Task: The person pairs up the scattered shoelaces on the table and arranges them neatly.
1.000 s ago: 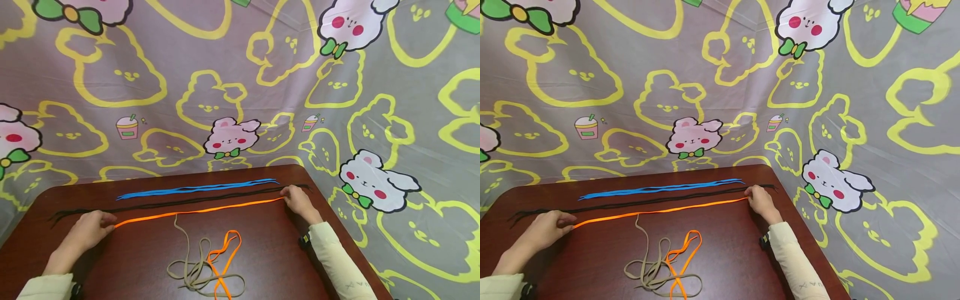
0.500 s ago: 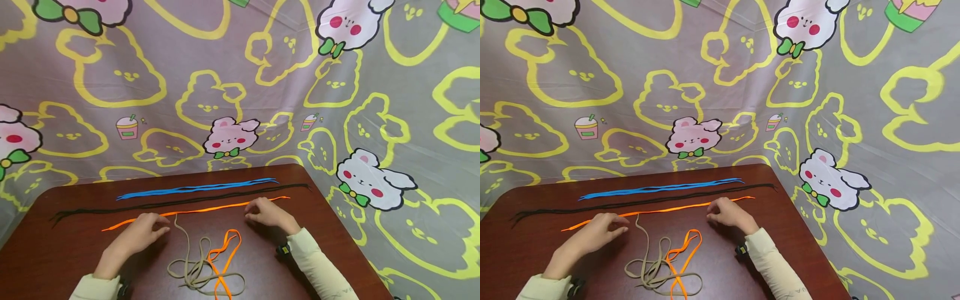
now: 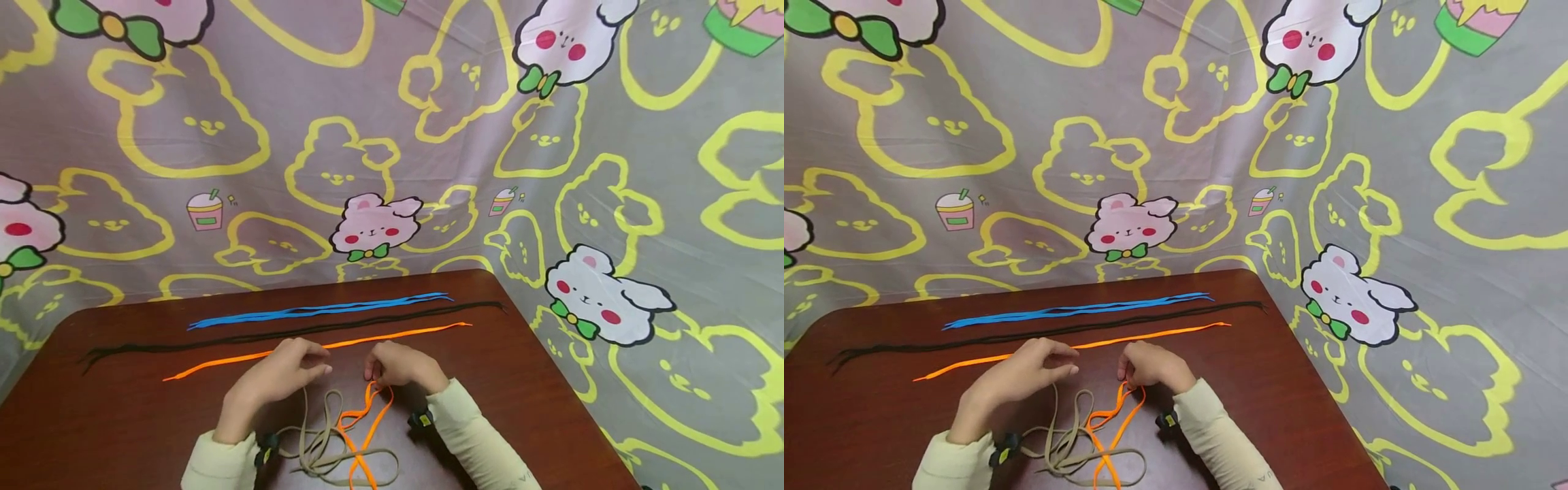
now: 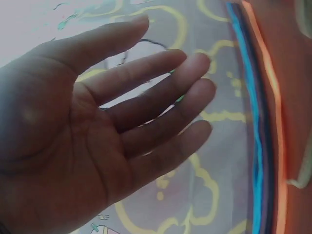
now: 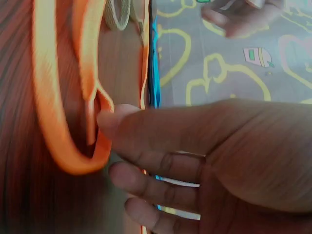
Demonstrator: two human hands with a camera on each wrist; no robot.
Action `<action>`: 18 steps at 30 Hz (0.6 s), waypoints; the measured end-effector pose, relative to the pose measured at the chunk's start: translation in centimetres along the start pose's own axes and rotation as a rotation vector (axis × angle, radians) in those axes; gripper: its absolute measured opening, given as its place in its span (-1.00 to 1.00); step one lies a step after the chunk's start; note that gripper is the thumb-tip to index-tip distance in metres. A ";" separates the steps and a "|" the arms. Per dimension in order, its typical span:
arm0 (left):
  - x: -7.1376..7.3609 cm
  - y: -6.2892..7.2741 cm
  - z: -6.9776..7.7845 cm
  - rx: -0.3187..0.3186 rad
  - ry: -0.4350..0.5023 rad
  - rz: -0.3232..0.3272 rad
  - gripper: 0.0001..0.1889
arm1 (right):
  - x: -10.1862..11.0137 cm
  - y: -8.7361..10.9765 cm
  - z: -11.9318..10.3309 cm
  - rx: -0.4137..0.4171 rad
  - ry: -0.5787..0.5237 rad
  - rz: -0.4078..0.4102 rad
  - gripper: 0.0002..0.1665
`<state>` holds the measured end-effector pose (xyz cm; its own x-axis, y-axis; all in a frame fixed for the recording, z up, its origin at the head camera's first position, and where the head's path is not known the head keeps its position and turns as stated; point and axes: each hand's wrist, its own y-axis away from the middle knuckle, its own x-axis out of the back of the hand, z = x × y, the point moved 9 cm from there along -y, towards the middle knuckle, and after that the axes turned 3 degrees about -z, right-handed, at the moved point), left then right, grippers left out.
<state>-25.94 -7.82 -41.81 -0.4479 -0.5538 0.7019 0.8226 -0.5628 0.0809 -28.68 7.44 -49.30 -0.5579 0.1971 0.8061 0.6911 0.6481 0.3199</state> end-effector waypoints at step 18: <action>1.6 1.4 3.5 0.054 -0.072 0.087 -0.66 | 3.6 2.6 -6.5 0.142 0.064 0.099 -0.84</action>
<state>-24.29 -7.34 -38.13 -0.3494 -0.5524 0.7568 0.8757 -0.4798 0.0541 -25.96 5.07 -42.31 -0.4569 0.2208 0.8617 0.6668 0.7261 0.1675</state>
